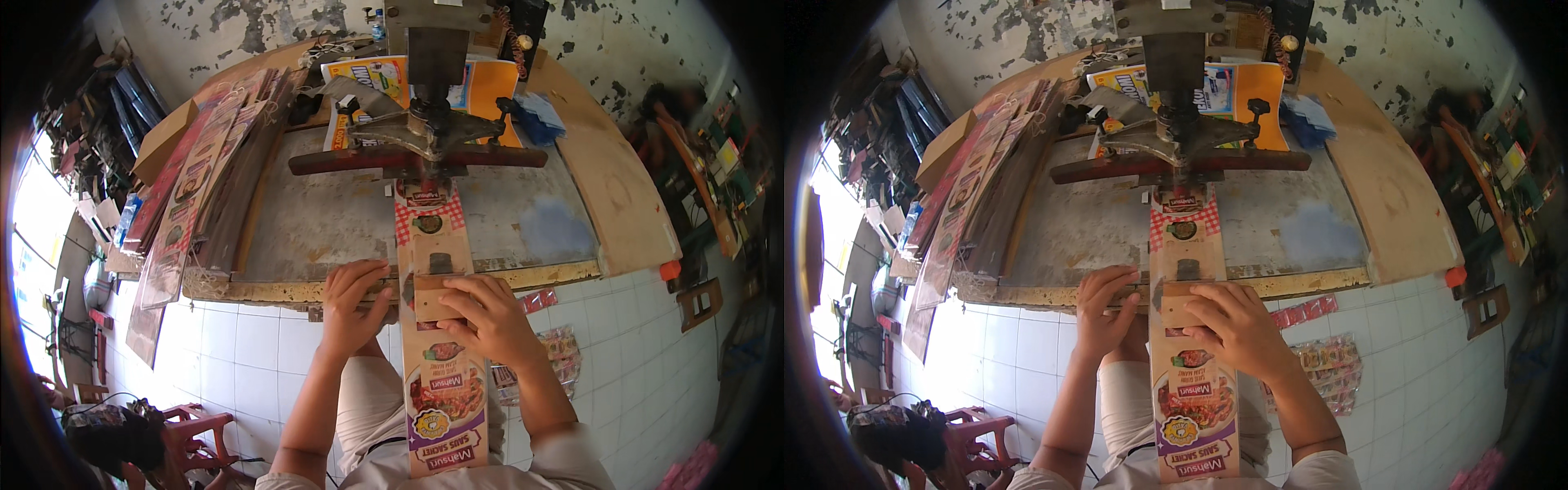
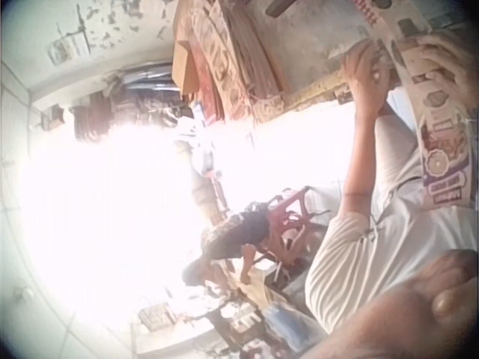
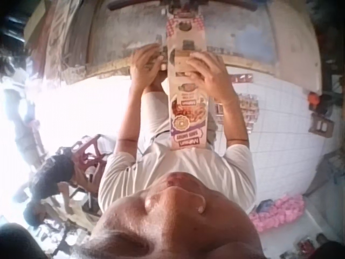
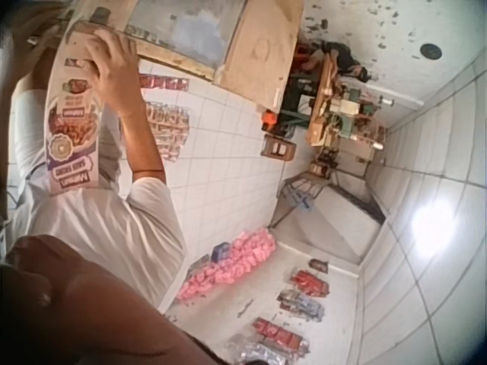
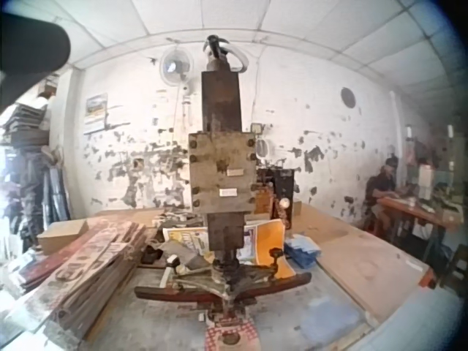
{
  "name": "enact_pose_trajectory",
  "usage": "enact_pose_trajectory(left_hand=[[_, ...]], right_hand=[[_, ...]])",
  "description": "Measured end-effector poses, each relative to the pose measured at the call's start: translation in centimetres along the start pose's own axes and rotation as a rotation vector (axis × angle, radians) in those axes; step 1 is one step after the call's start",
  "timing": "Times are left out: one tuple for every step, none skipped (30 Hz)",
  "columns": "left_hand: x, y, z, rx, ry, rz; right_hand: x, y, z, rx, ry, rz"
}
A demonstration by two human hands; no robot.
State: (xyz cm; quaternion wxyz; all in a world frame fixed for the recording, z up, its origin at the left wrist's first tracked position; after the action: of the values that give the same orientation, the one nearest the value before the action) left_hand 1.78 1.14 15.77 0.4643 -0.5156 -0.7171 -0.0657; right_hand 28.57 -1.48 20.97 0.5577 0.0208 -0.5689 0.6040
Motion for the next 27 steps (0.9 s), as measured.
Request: enact_pose_trajectory(left_hand=[[0.1,0.2,-0.2,0.026,0.003,0.01],[0.3,0.3,-0.3,0.053,0.005,0.021],[0.4,0.5,-0.5,0.079,0.007,0.032],[0.5,0.5,-0.6,0.091,-0.014,0.035],[0.6,0.6,-0.6,0.104,-0.036,0.038],[0.8,0.7,-0.7,0.115,-0.057,0.042],[0.8,0.9,-0.9,0.127,-0.009,0.074],[1.1,1.1,-1.1,0.137,0.04,0.106],[1.2,1.4,-1.2,0.147,0.089,0.138],[1.3,1.5,-1.2,0.155,0.097,0.155],[1.3,1.8,-1.1,0.163,0.106,0.171],[1.2,2.0,-1.1,0.17,0.115,0.188],[1.0,2.1,-0.9,0.185,0.114,0.194],[0.9,2.1,-0.8,0.2,0.114,0.201],[0.8,2.2,-0.6,0.215,0.114,0.207],[0.7,2.2,-0.5,0.224,0.116,0.198],[0.6,2.2,-0.4,0.234,0.117,0.189],[0.5,2.2,-0.3,0.243,0.118,0.179],[0.6,2.3,-0.3,0.244,0.117,0.182],[0.6,2.4,-0.3,0.245,0.116,0.185],[0.6,2.4,-0.3,0.247,0.114,0.187],[0.7,2.4,-0.4,0.245,0.113,0.192],[0.8,2.4,-0.5,0.243,0.111,0.195],[0.9,2.4,-0.6,0.241,0.109,0.199],[0.9,2.4,-0.7,0.241,0.106,0.201],[0.9,2.4,-0.7,0.241,0.103,0.202],[0.8,2.3,-0.6,0.241,0.099,0.203]], right_hand=[[0.1,-0.1,0.0,0.012,0.008,0.013],[0.2,-0.3,-0.1,0.024,0.015,0.026],[0.2,-0.4,-0.2,0.036,0.024,0.04],[0.2,-0.5,-0.5,0.06,0.024,0.016],[0.2,-0.6,-1.0,0.084,0.025,-0.008],[0.3,-0.8,-1.3,0.108,0.026,-0.032],[0.4,-1.2,-1.4,0.126,0.035,-0.072],[0.5,-1.7,-1.4,0.143,0.045,-0.113],[0.6,-2.0,-1.5,0.161,0.055,-0.154],[0.6,-2.2,-1.5,0.165,0.053,-0.158],[0.6,-2.2,-1.7,0.169,0.052,-0.163],[0.5,-2.3,-1.7,0.172,0.051,-0.168],[0.3,-2.1,-1.8,0.178,0.054,-0.154],[0.1,-2.0,-1.7,0.183,0.057,-0.141],[-0.1,-1.8,-1.7,0.188,0.061,-0.128],[-0.2,-1.5,-1.7,0.192,0.059,-0.113],[-0.3,-1.3,-1.7,0.197,0.057,-0.099],[-0.4,-1.1,-1.8,0.201,0.055,-0.084],[-0.3,-1.0,-1.8,0.197,0.048,-0.083],[-0.2,-0.9,-1.7,0.194,0.04,-0.081],[-0.1,-0.8,-1.7,0.191,0.032,-0.079],[0.0,-0.7,-1.8,0.197,0.047,-0.069],[0.1,-0.6,-1.9,0.202,0.061,-0.058],[0.2,-0.4,-2.0,0.209,0.075,-0.047],[0.4,-0.2,-2.2,0.223,0.083,-0.049],[0.7,0.1,-2.4,0.237,0.091,-0.051],[0.9,0.4,-2.7,0.252,0.099,-0.052]])
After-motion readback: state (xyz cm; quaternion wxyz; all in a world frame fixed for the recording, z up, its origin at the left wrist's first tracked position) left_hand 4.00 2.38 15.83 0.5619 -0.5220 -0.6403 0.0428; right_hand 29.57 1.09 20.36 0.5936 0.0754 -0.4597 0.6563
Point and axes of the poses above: each hand's wrist, its own x-axis towards the middle knuckle, its own y-axis out of the palm, z = x × y, the point moved 2 cm from there along x, towards the middle knuckle, and after that the axes turned 12 degrees about -z, right-handed, at the moved point
